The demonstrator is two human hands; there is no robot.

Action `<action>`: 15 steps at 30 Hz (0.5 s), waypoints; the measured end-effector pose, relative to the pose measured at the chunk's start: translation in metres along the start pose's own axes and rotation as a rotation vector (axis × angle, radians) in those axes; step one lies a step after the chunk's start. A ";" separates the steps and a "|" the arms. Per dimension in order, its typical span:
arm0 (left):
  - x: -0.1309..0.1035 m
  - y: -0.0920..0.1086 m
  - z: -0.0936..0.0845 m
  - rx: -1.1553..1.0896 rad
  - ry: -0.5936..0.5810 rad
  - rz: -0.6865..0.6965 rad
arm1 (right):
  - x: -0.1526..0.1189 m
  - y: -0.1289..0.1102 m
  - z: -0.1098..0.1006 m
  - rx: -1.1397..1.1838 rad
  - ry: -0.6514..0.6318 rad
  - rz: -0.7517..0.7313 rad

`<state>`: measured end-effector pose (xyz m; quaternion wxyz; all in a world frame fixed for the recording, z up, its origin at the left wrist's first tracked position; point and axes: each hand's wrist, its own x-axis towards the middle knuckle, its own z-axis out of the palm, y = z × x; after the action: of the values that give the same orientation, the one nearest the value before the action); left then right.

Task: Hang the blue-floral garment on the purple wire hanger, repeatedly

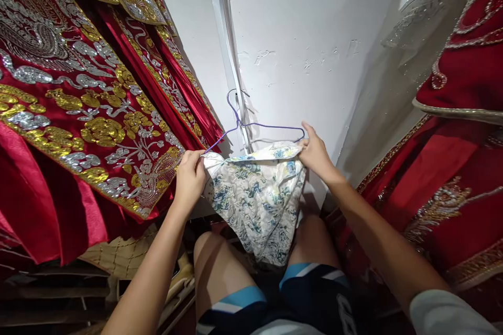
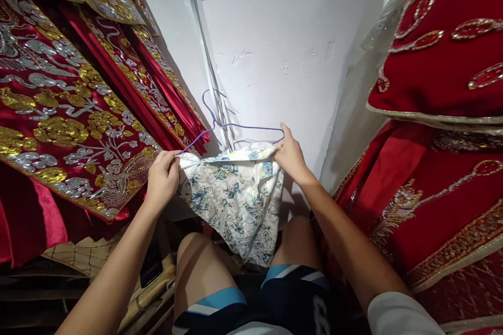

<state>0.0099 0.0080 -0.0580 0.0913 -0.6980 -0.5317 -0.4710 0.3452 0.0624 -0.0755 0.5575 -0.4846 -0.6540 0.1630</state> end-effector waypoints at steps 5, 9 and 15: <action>0.002 0.000 -0.003 0.049 0.045 0.008 | 0.024 0.006 -0.012 -0.201 0.002 0.050; 0.008 -0.011 -0.016 0.030 0.135 -0.073 | 0.024 -0.011 -0.042 0.091 -0.264 0.155; 0.015 -0.012 -0.018 -0.002 0.015 -0.142 | 0.005 -0.018 -0.032 0.522 -0.377 0.288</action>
<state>-0.0103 0.0114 -0.0418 0.0608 -0.6550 -0.5789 -0.4818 0.3658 0.0471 -0.0490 0.5035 -0.3745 -0.6065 0.4883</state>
